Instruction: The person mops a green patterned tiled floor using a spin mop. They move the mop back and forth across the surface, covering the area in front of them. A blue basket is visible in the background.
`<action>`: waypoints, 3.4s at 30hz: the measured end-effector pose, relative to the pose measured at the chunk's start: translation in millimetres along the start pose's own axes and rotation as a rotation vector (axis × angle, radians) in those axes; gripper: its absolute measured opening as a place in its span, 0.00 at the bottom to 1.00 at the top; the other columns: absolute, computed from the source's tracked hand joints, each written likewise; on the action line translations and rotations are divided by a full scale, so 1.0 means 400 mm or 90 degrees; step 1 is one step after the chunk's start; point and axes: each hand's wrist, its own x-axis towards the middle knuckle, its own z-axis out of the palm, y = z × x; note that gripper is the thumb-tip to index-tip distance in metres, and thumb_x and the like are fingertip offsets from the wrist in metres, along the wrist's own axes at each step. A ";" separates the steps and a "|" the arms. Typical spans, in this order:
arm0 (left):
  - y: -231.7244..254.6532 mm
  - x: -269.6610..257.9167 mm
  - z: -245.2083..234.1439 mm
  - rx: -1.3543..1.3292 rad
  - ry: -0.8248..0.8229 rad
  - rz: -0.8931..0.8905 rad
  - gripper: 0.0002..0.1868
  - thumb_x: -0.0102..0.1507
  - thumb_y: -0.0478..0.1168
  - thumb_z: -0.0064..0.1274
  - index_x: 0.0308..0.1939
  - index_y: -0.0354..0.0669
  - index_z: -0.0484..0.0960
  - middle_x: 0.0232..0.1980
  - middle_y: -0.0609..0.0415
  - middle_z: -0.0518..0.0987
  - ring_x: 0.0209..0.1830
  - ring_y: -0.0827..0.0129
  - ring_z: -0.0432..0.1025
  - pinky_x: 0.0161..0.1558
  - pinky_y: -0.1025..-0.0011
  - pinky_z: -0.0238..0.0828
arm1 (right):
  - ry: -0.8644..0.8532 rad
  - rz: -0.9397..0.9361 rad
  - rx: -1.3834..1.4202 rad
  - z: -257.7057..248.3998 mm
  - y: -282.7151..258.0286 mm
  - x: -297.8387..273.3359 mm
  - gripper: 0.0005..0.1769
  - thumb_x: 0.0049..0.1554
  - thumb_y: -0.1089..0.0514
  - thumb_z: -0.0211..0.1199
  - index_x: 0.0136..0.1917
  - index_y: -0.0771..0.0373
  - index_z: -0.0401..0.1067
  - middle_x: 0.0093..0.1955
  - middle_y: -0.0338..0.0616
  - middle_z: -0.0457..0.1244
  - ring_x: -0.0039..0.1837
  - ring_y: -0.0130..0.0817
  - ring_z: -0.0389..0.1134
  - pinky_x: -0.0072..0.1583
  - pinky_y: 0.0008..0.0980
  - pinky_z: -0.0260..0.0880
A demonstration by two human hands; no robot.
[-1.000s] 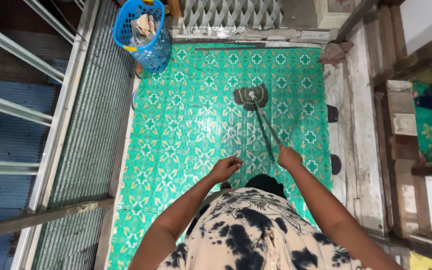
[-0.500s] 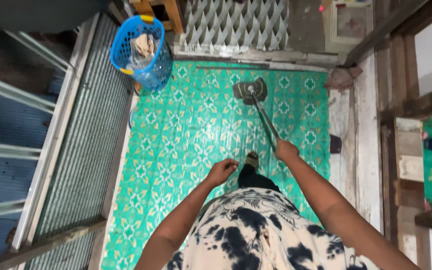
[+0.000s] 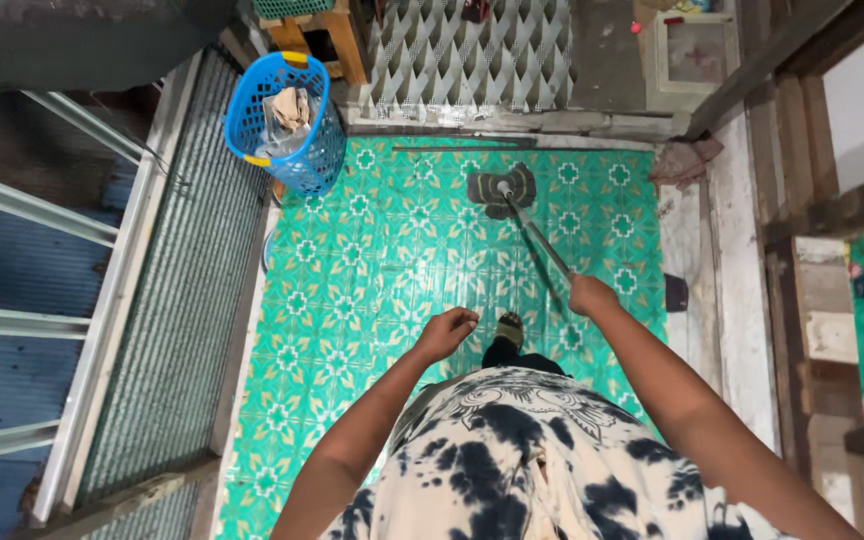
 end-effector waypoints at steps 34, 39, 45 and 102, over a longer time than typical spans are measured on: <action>-0.287 -1.015 0.376 0.162 -0.414 0.275 0.16 0.65 0.49 0.57 0.51 0.45 0.83 0.49 0.47 0.84 0.49 0.52 0.79 0.50 0.58 0.75 | -0.158 0.208 0.178 1.026 -0.220 -1.503 0.48 0.54 0.62 0.53 0.84 0.34 0.46 0.56 0.57 0.70 0.55 0.53 0.74 0.56 0.53 0.74; -0.271 -1.172 0.506 0.251 -0.550 0.292 0.20 0.66 0.54 0.54 0.56 0.49 0.82 0.46 0.47 0.84 0.48 0.50 0.79 0.49 0.55 0.74 | -0.129 0.202 0.274 1.155 -0.197 -1.825 0.50 0.50 0.55 0.65 0.81 0.35 0.50 0.52 0.60 0.71 0.51 0.53 0.74 0.55 0.50 0.74; -0.226 -1.230 0.574 0.218 -0.633 0.389 0.22 0.63 0.50 0.55 0.59 0.49 0.80 0.57 0.48 0.83 0.55 0.52 0.78 0.55 0.56 0.75 | 0.049 0.289 0.418 1.084 -0.252 -2.014 0.36 0.52 0.45 0.68 0.73 0.41 0.64 0.40 0.59 0.72 0.43 0.53 0.76 0.50 0.49 0.75; -0.003 0.488 -0.213 0.328 -0.191 0.249 0.27 0.60 0.55 0.55 0.59 0.46 0.76 0.59 0.47 0.79 0.62 0.50 0.72 0.58 0.54 0.71 | 0.334 -0.484 0.151 -0.141 -0.476 -0.055 0.13 0.52 0.49 0.61 0.48 0.55 0.78 0.41 0.49 0.70 0.45 0.52 0.72 0.47 0.49 0.72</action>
